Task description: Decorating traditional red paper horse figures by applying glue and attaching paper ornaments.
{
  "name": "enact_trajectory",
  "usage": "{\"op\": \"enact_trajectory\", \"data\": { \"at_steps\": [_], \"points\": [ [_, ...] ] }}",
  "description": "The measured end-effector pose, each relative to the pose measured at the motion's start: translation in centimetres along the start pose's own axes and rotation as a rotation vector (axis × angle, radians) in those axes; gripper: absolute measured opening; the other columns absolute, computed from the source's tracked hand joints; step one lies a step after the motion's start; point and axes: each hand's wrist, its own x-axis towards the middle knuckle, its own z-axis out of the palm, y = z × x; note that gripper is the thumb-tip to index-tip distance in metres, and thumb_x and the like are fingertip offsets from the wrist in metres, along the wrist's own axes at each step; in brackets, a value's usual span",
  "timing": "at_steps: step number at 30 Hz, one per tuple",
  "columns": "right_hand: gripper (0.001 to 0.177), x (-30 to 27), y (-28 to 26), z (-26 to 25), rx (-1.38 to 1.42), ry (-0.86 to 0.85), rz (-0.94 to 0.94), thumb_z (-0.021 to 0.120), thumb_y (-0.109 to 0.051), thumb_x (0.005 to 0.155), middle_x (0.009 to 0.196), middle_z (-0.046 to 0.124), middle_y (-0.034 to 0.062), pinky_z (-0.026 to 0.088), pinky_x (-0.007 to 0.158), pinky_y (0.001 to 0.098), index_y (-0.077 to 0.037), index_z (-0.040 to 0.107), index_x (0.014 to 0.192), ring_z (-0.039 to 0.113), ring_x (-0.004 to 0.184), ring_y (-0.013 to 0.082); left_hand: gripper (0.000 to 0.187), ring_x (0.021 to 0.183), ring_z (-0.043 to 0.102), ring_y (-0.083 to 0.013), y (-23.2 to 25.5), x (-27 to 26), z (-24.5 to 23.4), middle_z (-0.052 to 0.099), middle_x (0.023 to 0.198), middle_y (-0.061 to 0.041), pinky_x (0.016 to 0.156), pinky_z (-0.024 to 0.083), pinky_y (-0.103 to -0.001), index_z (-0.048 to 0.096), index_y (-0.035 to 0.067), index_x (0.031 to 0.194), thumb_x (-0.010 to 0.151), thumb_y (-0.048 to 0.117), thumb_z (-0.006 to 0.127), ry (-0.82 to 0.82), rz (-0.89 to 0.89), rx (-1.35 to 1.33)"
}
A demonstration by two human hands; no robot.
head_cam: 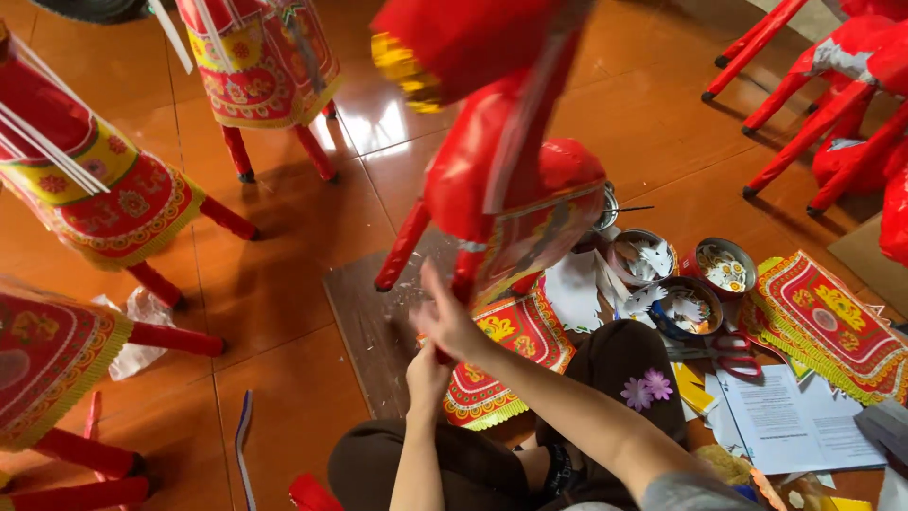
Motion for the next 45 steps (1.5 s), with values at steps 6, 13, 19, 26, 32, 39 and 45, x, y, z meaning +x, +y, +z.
{"op": "enact_trajectory", "data": {
  "at_steps": [6,13,19,26,32,39,45],
  "points": [
    [0.085,9.2,2.5,-0.5,0.146,0.684,0.223,0.061,-0.017,0.095,0.155,0.006,0.0347,0.017,0.118,0.0568,0.000,0.001,0.154,0.015,0.144,0.0469,0.066,0.099,0.069,-0.0281,1.4,-1.7,0.6,0.072,0.101,-0.006,0.084,0.056,-0.046,0.056,0.022,0.123,0.067,0.052,0.078,-0.047,0.127,0.143],
    [0.052,12.1,5.4,-2.7,-0.187,0.834,0.076,0.073,-0.024,0.088,0.115,0.061,0.0221,0.054,0.085,0.0466,0.000,0.049,0.128,0.063,0.107,0.0362,0.063,0.093,0.069,-0.0357,4.4,-4.4,-2.6,0.071,0.096,-0.012,0.080,0.055,-0.051,0.063,0.017,0.119,0.066,0.044,0.083,-0.138,0.297,-0.091],
    [0.040,9.8,2.8,-3.8,-0.189,0.588,0.063,0.077,-0.023,0.085,0.101,0.068,0.0195,0.059,0.058,0.0364,-0.001,0.058,0.113,0.069,0.091,0.0335,0.010,0.080,0.068,-0.0263,0.5,-2.1,-6.9,0.069,0.079,-0.005,0.077,0.052,-0.036,0.072,0.018,0.091,0.089,0.016,0.062,0.529,0.196,-0.451],
    [0.052,3.3,-7.3,-7.7,0.108,-0.055,0.187,0.079,-0.014,0.077,0.117,0.065,0.0234,0.055,0.086,0.0456,0.006,0.061,0.120,0.059,0.109,0.0322,0.013,0.087,0.069,-0.0237,-5.0,0.9,-5.9,0.072,0.094,-0.008,0.075,0.057,-0.036,0.072,0.016,0.103,0.094,0.024,0.067,0.685,-0.102,-0.564],
    [0.058,2.5,-1.2,-15.6,0.064,0.026,0.052,0.084,-0.001,0.070,0.114,0.061,0.0213,0.044,0.102,0.0481,0.005,0.054,0.120,0.054,0.116,0.0328,0.107,0.136,0.035,-0.0458,-8.1,2.1,-3.6,0.033,0.148,-0.030,0.116,0.027,-0.056,0.024,0.009,0.154,0.069,0.013,0.088,0.667,-0.060,-0.414],
    [0.048,2.6,6.9,-17.6,0.156,0.361,0.144,0.085,0.000,0.071,0.101,0.060,0.0087,0.048,0.093,0.0379,-0.001,0.062,0.113,0.057,0.102,0.0236,0.049,0.099,0.063,-0.0428,-10.3,3.2,0.8,0.068,0.099,-0.021,0.091,0.049,-0.050,0.069,0.007,0.106,0.063,0.024,0.086,0.334,0.045,-0.272],
    [0.050,2.6,10.1,-17.6,-0.262,0.427,0.122,0.076,-0.005,0.084,0.112,0.061,0.0105,0.044,0.098,0.0426,-0.013,0.051,0.126,0.059,0.113,0.0302,0.056,0.094,0.066,-0.0421,-12.6,4.5,3.7,0.069,0.090,-0.020,0.087,0.053,-0.052,0.065,0.006,0.100,0.057,0.033,0.087,0.363,-0.079,-0.097]
  ]
}}
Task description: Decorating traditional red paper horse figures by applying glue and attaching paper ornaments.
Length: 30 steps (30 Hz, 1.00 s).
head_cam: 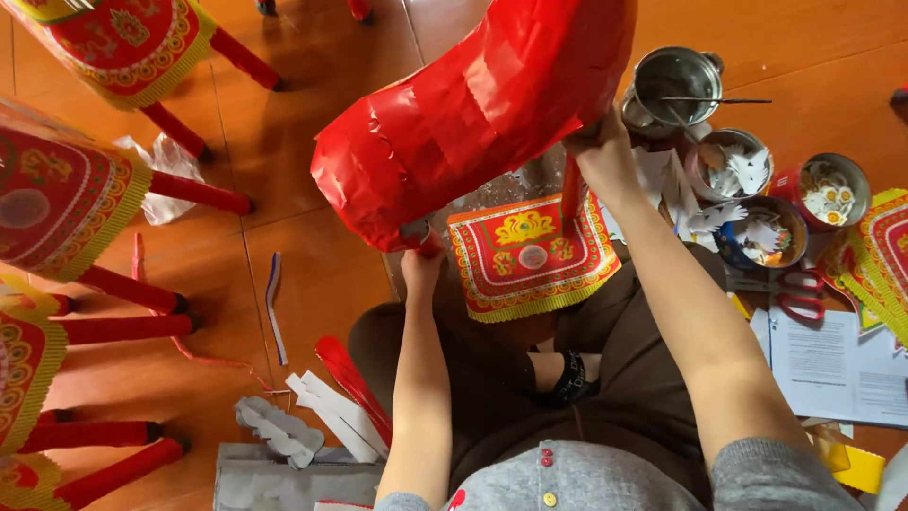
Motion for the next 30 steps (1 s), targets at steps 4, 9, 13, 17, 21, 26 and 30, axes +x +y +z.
{"op": "enact_trajectory", "data": {
  "at_steps": [4,9,13,17,21,26,30],
  "points": [
    [0.038,1.4,-2.0,-0.1,0.087,0.017,-0.068,0.072,0.003,0.086,0.102,0.057,0.0189,0.050,0.089,0.0467,-0.003,0.050,0.117,0.060,0.104,0.0338,0.039,0.091,0.068,-0.0383,3.4,1.5,-2.1,0.071,0.086,-0.016,0.082,0.054,-0.049,0.068,0.008,0.092,0.063,0.028,0.084,-0.008,-0.036,0.008],
    [0.028,1.7,-4.8,0.2,0.052,-0.046,0.119,0.062,-0.004,0.090,0.074,0.049,0.0006,0.034,0.054,0.0272,-0.011,0.049,0.114,0.041,0.067,0.0094,0.037,0.083,0.066,-0.0400,2.8,2.3,-2.4,0.072,0.084,-0.017,0.071,0.048,-0.046,0.072,0.009,0.095,0.066,0.031,0.078,-0.105,-0.018,0.065],
    [0.023,1.4,-5.9,-0.7,-0.151,-0.087,-0.061,0.066,-0.005,0.091,0.073,0.052,0.0133,0.040,0.056,0.0375,-0.003,0.048,0.107,0.051,0.069,0.0252,0.041,0.085,0.066,-0.0400,1.2,2.3,-1.6,0.070,0.084,-0.019,0.074,0.051,-0.047,0.068,0.005,0.092,0.066,0.034,0.082,-0.067,0.061,0.067],
    [0.090,2.7,-3.6,-3.6,-0.509,-0.496,0.146,0.077,-0.031,0.079,0.141,0.045,0.0240,0.038,0.099,0.0690,-0.008,0.026,0.150,0.042,0.127,0.0512,0.049,0.089,0.068,-0.0389,3.1,1.5,-2.9,0.072,0.084,-0.018,0.082,0.054,-0.048,0.069,0.005,0.090,0.057,0.038,0.086,-0.110,0.033,0.037],
    [0.080,4.7,6.7,-8.7,-0.919,-0.594,0.201,0.073,-0.021,0.084,0.145,0.044,0.0219,0.042,0.094,0.0668,-0.015,0.033,0.152,0.047,0.126,0.0492,0.047,0.079,0.069,-0.0357,3.8,1.6,-3.9,0.072,0.077,-0.016,0.077,0.055,-0.044,0.072,0.005,0.081,0.055,0.041,0.088,-0.091,0.113,0.133],
    [0.028,9.4,18.2,-12.6,-1.317,-0.235,0.316,0.059,-0.024,0.091,0.117,0.060,0.0191,0.046,0.078,0.0596,-0.013,0.074,0.113,0.058,0.107,0.0474,0.055,0.073,0.066,-0.0399,1.3,2.1,-3.4,0.067,0.068,-0.022,0.072,0.053,-0.045,0.069,0.001,0.071,0.055,0.051,0.085,-0.117,0.071,0.315],
    [0.024,10.9,25.2,-14.0,-1.227,-0.173,0.251,0.052,-0.019,0.097,0.108,0.060,0.0167,0.054,0.066,0.0586,-0.018,0.066,0.116,0.067,0.093,0.0462,0.056,0.079,0.068,-0.0384,5.3,2.4,-4.6,0.069,0.074,-0.022,0.076,0.055,-0.043,0.071,0.001,0.077,0.054,0.050,0.088,-0.096,0.050,0.294]
  ]
}}
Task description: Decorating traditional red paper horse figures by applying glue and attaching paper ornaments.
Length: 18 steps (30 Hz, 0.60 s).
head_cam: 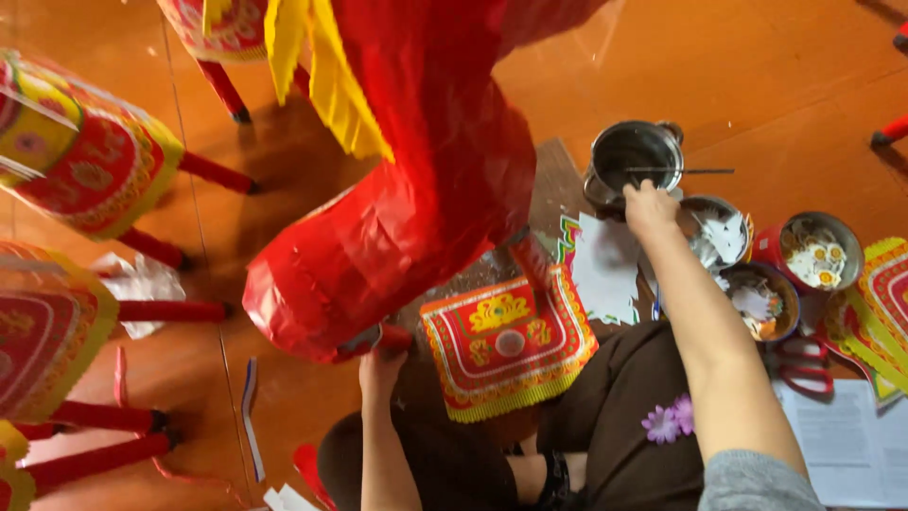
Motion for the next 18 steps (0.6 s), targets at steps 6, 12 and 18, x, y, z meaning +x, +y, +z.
{"op": "enact_trajectory", "data": {
  "at_steps": [6,12,18],
  "points": [
    [0.027,-1.7,3.4,-2.0,-0.118,-0.054,-0.007,0.054,-0.019,0.091,0.107,0.066,0.0160,0.052,0.065,0.0581,-0.014,0.076,0.107,0.066,0.092,0.0424,0.056,0.079,0.070,-0.0308,0.1,-0.2,0.0,0.072,0.072,-0.014,0.075,0.055,-0.038,0.077,0.005,0.074,0.054,0.057,0.083,-0.159,-0.081,0.115],
    [0.022,-10.0,0.8,-6.6,0.337,0.096,0.075,0.064,-0.026,0.090,0.094,0.065,0.0173,0.055,0.083,0.0439,-0.025,0.075,0.109,0.067,0.096,0.0386,0.066,0.090,0.069,-0.0344,0.2,-0.7,0.5,0.072,0.083,-0.021,0.083,0.055,-0.040,0.077,0.000,0.085,0.054,0.059,0.082,-0.184,-0.175,0.141],
    [0.038,-8.3,0.8,-0.8,1.487,-0.253,0.454,0.065,-0.009,0.086,0.073,0.065,0.0131,0.024,0.031,0.0242,-0.003,0.060,0.124,0.047,0.044,0.0123,0.044,0.100,0.063,-0.0315,-0.2,-1.9,-1.8,0.071,0.098,-0.013,0.085,0.049,-0.042,0.072,0.011,0.096,0.061,0.037,0.082,-0.198,-0.221,0.021]
  ]
}}
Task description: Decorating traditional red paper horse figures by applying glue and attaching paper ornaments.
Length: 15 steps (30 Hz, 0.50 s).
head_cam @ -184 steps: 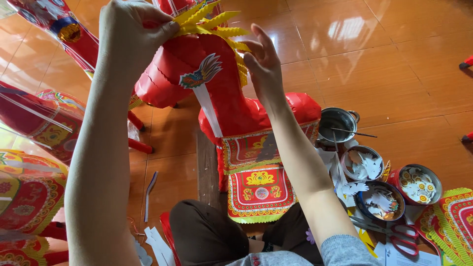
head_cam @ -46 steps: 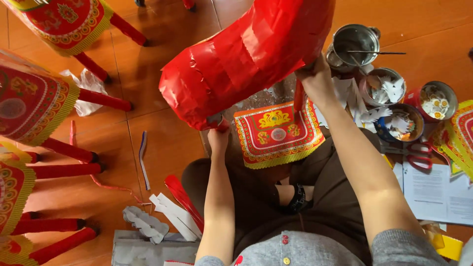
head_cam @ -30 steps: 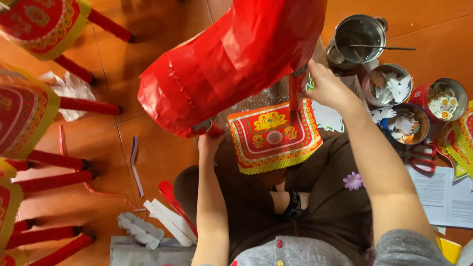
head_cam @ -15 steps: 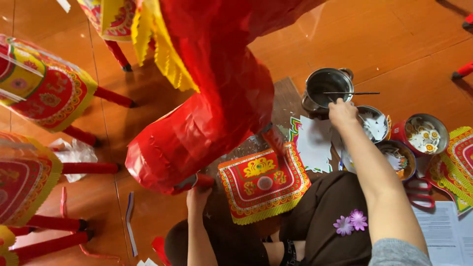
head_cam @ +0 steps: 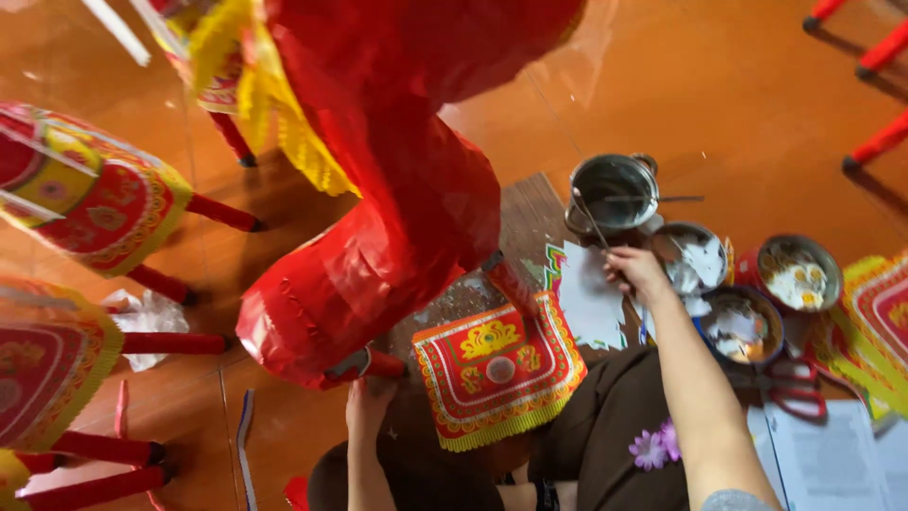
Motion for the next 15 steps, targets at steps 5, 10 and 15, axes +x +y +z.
{"op": "enact_trajectory", "data": {
  "at_steps": [5,10,15],
  "points": [
    [0.035,6.5,4.7,1.2,0.037,0.014,0.133,0.044,-0.032,0.102,0.064,0.052,-0.0025,0.020,0.035,0.0209,-0.010,0.070,0.094,0.039,0.045,0.0067,0.068,0.108,0.069,-0.0167,-0.3,-2.6,-1.4,0.071,0.119,-0.004,0.094,0.049,-0.029,0.055,0.023,0.130,0.067,0.030,0.081,-0.079,-0.107,-0.354],
    [0.021,-7.0,-5.0,5.4,0.302,-0.048,-0.209,0.046,-0.030,0.102,0.069,0.056,0.0102,0.017,0.032,0.0201,-0.013,0.055,0.110,0.039,0.038,0.0088,0.070,0.108,0.066,-0.0196,-0.4,-0.7,-0.4,0.068,0.118,-0.008,0.090,0.050,-0.031,0.055,0.014,0.128,0.064,0.018,0.083,-0.030,-0.047,-0.610],
    [0.017,-26.1,-16.3,7.2,0.282,-0.131,-0.632,0.054,-0.012,0.096,0.068,0.062,0.0125,0.020,0.034,0.0246,-0.011,0.052,0.112,0.041,0.038,0.0121,0.068,0.097,0.066,-0.0230,0.0,1.1,1.6,0.070,0.111,-0.014,0.082,0.055,-0.034,0.057,0.006,0.122,0.060,-0.009,0.082,-0.092,0.164,-1.109]
  ]
}}
